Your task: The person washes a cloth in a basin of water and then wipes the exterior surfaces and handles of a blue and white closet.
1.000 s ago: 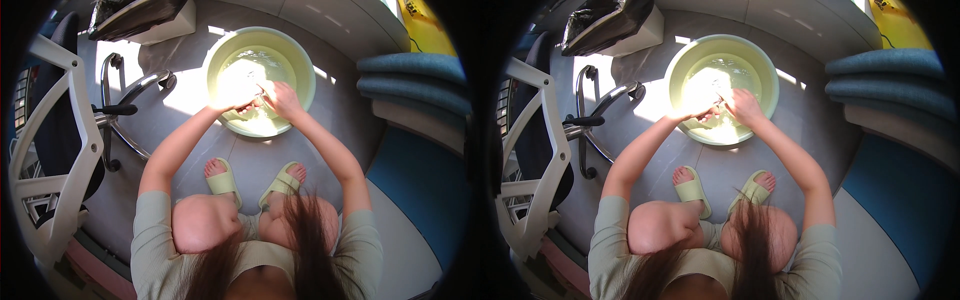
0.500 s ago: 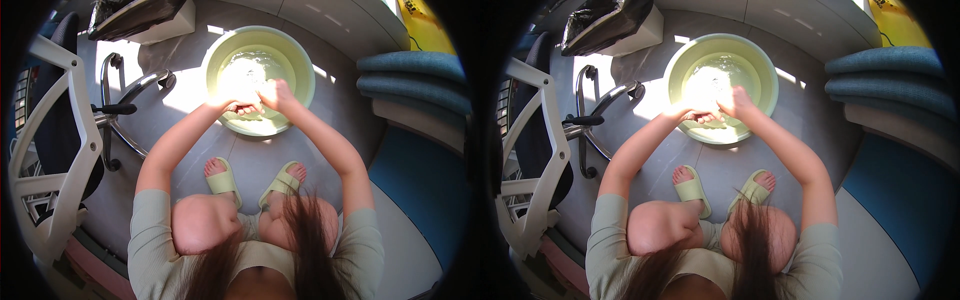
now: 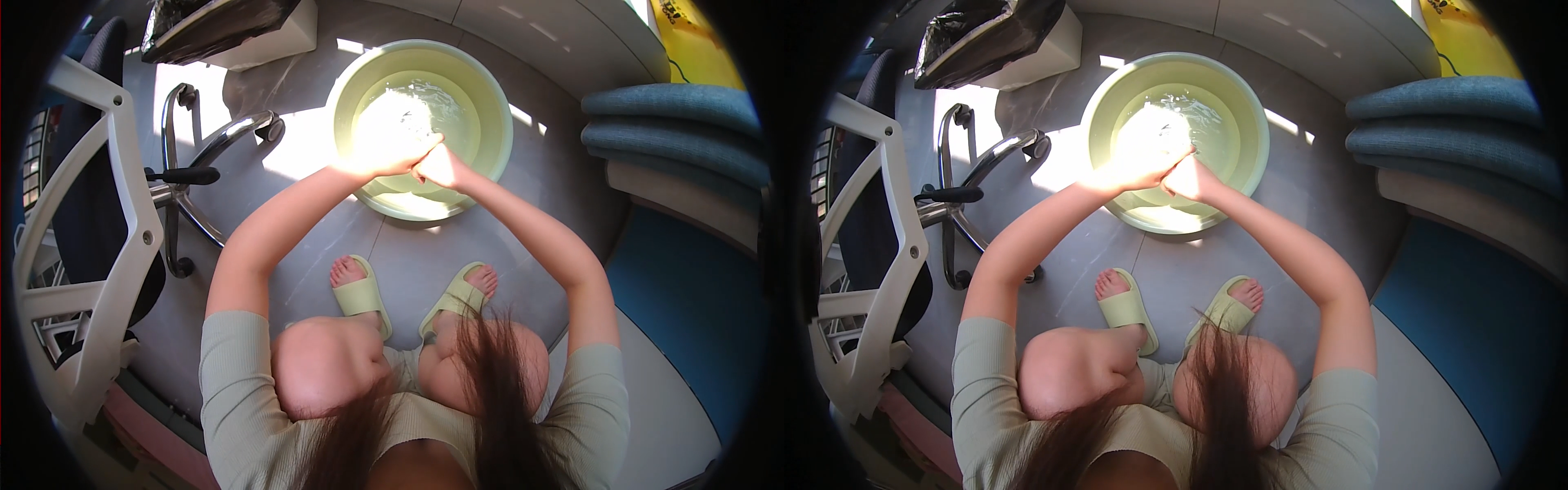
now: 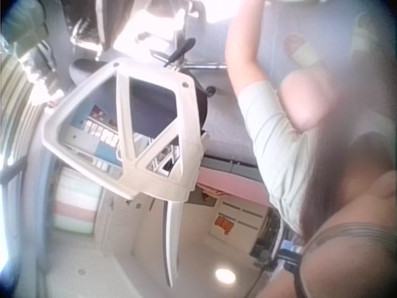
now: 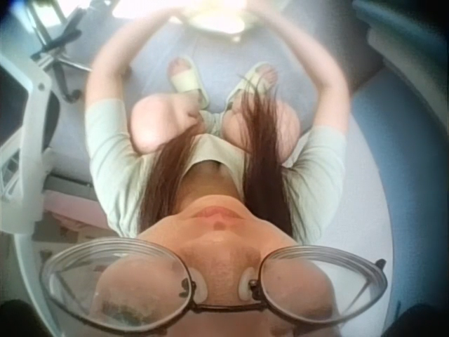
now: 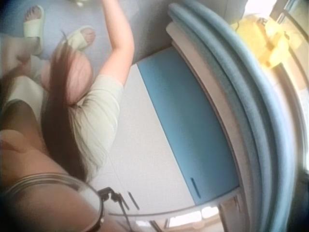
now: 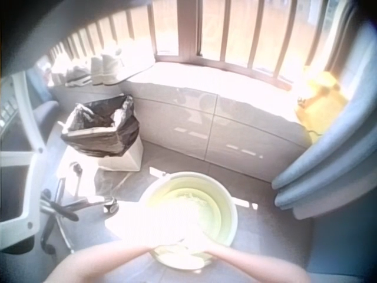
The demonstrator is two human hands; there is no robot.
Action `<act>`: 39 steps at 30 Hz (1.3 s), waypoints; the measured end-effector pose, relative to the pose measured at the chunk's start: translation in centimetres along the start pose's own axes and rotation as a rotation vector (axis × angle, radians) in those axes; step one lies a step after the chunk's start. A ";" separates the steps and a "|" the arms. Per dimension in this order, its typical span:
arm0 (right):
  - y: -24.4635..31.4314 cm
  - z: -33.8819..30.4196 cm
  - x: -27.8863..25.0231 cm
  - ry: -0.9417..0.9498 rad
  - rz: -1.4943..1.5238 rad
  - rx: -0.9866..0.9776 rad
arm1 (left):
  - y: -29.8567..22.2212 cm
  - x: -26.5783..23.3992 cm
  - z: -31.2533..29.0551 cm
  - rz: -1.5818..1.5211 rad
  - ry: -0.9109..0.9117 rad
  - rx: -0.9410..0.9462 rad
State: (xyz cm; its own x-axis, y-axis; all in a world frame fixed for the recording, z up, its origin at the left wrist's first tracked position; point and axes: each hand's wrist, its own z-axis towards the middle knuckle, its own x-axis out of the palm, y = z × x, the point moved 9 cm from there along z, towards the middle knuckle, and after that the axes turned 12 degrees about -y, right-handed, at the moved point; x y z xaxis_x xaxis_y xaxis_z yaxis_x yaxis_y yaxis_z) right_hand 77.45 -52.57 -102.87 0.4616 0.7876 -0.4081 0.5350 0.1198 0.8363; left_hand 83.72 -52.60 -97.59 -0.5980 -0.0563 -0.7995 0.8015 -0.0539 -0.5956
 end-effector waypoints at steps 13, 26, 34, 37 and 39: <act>0.1 0.9 -0.6 -0.003 -0.072 -0.100 | 1.5 0.6 0.4 -0.063 -0.073 -0.038; 9.4 -0.5 -9.3 -0.003 0.159 -0.102 | -0.6 -8.5 2.6 -0.588 -0.020 -0.119; 1.8 -1.3 -7.5 -0.105 -0.516 -0.145 | 3.4 -1.3 -1.9 0.537 0.019 -0.004; 4.7 -2.0 -8.5 -0.156 -0.279 -0.225 | 1.9 -2.5 -2.1 0.428 0.047 0.043; 8.6 -3.0 -10.2 -0.152 0.044 -0.257 | 0.9 -4.7 -1.6 -0.439 0.084 -0.309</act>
State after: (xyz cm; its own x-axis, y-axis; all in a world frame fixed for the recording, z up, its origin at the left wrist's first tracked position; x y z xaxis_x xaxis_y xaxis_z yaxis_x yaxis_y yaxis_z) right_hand 75.21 -57.71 -90.45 0.5918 0.6981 -0.4031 0.3241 0.2518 0.9119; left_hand 87.31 -50.78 -94.49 -0.8844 -0.0136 -0.4665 0.4498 0.2423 -0.8597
